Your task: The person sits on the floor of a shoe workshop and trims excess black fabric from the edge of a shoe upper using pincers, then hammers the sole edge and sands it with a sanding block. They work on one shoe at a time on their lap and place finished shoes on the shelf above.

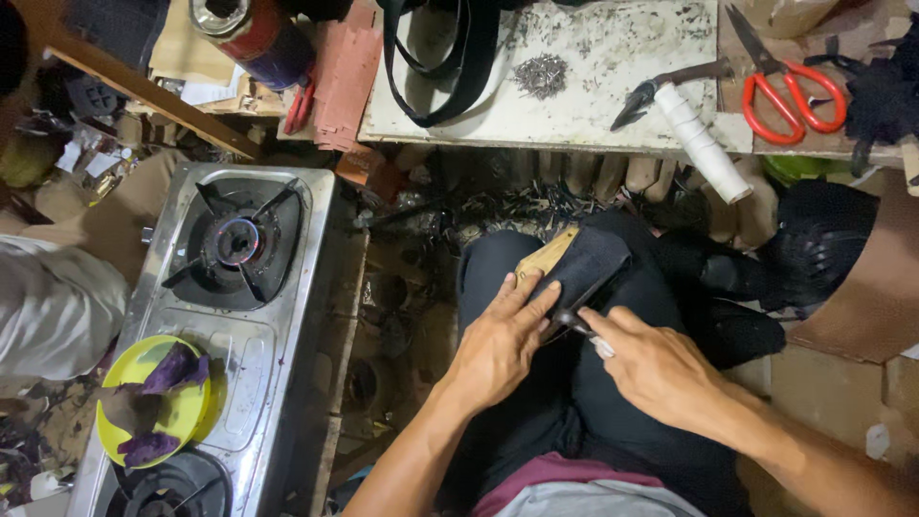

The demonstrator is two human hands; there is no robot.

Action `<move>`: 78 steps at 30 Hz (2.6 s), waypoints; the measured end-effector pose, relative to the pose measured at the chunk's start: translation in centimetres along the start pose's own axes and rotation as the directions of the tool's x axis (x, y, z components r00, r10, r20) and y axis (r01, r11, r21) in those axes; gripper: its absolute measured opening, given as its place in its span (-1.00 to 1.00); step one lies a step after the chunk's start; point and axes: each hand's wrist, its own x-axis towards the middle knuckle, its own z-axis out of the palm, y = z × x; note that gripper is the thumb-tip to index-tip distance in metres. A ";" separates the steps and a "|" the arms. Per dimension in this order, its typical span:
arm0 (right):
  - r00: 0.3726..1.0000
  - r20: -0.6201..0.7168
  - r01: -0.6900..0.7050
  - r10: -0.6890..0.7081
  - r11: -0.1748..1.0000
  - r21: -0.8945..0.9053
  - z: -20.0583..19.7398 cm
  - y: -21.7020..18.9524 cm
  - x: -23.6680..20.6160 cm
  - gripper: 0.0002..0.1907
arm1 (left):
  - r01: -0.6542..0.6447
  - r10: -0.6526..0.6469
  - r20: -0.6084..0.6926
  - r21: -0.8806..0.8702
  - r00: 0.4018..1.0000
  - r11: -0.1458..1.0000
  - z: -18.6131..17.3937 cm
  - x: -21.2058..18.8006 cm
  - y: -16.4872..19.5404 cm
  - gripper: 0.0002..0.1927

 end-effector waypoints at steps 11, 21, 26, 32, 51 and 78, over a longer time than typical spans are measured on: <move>0.996 -0.042 -0.084 0.079 0.989 -0.125 -1.3 1.6 0.5 -0.34 | 0.025 -0.027 0.036 0.070 0.999 0.997 0.4 1.2 0.4 -0.44; 0.996 -0.082 -0.020 0.017 0.999 -0.030 -1.3 3.3 0.6 -0.45 | 0.026 -0.033 0.025 0.240 0.999 0.970 1.6 3.1 0.4 -0.44; 0.989 -0.073 -0.143 0.129 0.959 -0.244 -1.2 2.5 0.7 -0.46 | 0.017 -0.031 0.045 0.274 0.999 0.961 1.3 3.5 1.0 -0.42; 0.996 -0.053 -0.082 0.073 0.977 -0.195 -2.6 1.9 0.5 -0.51 | 0.089 -0.122 0.114 0.257 0.986 0.962 0.7 5.3 1.4 -0.45; 0.929 -0.368 0.015 -0.041 0.997 -0.074 0.7 3.4 -0.7 -0.82 | 0.010 -0.044 0.204 0.166 0.978 0.986 -0.8 5.9 -0.3 -0.32; 0.930 -0.359 0.116 -0.077 0.989 0.090 1.3 0.1 -0.3 -0.78 | -0.065 0.062 -0.090 -0.030 0.994 0.997 -0.9 -2.2 -3.8 -0.38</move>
